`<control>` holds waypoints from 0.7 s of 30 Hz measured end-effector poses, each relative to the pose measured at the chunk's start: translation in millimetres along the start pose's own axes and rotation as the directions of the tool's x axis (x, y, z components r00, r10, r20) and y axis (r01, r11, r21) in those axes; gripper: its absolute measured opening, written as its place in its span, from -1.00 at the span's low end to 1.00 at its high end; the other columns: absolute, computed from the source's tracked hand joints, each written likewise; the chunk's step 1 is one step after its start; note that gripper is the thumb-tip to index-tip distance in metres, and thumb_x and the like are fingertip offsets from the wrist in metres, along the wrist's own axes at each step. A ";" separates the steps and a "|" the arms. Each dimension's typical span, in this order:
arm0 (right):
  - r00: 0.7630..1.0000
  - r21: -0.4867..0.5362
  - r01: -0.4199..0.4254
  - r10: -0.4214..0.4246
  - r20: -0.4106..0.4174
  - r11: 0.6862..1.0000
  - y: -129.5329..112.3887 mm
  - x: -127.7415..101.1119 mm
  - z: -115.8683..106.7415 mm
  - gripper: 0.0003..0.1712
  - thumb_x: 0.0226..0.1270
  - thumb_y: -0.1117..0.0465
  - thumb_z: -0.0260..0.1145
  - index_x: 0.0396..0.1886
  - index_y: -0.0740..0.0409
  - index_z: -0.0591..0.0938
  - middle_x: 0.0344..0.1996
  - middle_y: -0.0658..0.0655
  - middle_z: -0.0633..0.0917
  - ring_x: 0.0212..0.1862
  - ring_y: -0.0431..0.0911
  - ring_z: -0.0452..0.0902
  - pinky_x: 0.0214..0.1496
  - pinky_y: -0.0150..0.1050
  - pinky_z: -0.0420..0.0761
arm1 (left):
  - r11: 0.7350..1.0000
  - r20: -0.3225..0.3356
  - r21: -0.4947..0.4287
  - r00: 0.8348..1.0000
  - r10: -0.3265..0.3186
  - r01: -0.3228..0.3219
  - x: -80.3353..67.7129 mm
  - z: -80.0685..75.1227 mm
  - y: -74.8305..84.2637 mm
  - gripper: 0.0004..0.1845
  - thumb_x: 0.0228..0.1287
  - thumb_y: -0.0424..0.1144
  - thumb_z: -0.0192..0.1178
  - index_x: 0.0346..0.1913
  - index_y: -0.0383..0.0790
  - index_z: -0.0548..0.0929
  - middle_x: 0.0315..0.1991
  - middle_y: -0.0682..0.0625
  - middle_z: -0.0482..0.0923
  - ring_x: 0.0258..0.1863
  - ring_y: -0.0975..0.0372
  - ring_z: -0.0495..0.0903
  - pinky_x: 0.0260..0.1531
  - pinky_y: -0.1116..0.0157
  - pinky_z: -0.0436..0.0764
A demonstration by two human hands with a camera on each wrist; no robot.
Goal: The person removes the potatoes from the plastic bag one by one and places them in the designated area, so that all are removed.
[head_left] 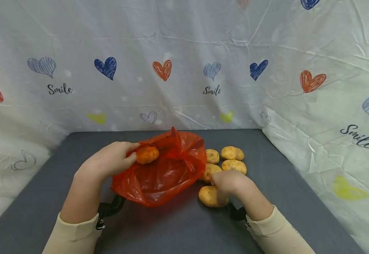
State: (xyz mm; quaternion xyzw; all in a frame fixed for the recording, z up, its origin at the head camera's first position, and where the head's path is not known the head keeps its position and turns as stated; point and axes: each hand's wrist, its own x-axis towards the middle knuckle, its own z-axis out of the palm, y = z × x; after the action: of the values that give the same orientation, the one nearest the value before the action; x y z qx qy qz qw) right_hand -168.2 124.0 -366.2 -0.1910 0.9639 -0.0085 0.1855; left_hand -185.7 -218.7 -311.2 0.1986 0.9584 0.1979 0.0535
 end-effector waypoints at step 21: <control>0.996 -0.053 -0.072 0.069 -0.056 0.996 3.5 18.3 5.8 -0.43 -0.07 0.21 0.59 -0.04 0.20 0.56 -0.11 0.13 0.62 -0.15 -0.01 0.54 -0.12 0.00 0.57 | 1.000 0.001 0.010 1.000 0.014 -0.014 1.0 0.8 1.7 -0.46 0.47 -0.25 -0.02 0.43 -0.40 0.46 0.23 -0.21 0.56 -0.41 0.14 0.39 -0.21 0.12 0.43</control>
State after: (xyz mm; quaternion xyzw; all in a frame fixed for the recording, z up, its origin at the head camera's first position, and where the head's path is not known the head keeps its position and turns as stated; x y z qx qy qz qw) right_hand -183.1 120.7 -378.4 -0.1615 0.9745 0.0192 0.1544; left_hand -185.9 -216.6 -311.3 0.2056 0.9579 0.1935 0.0513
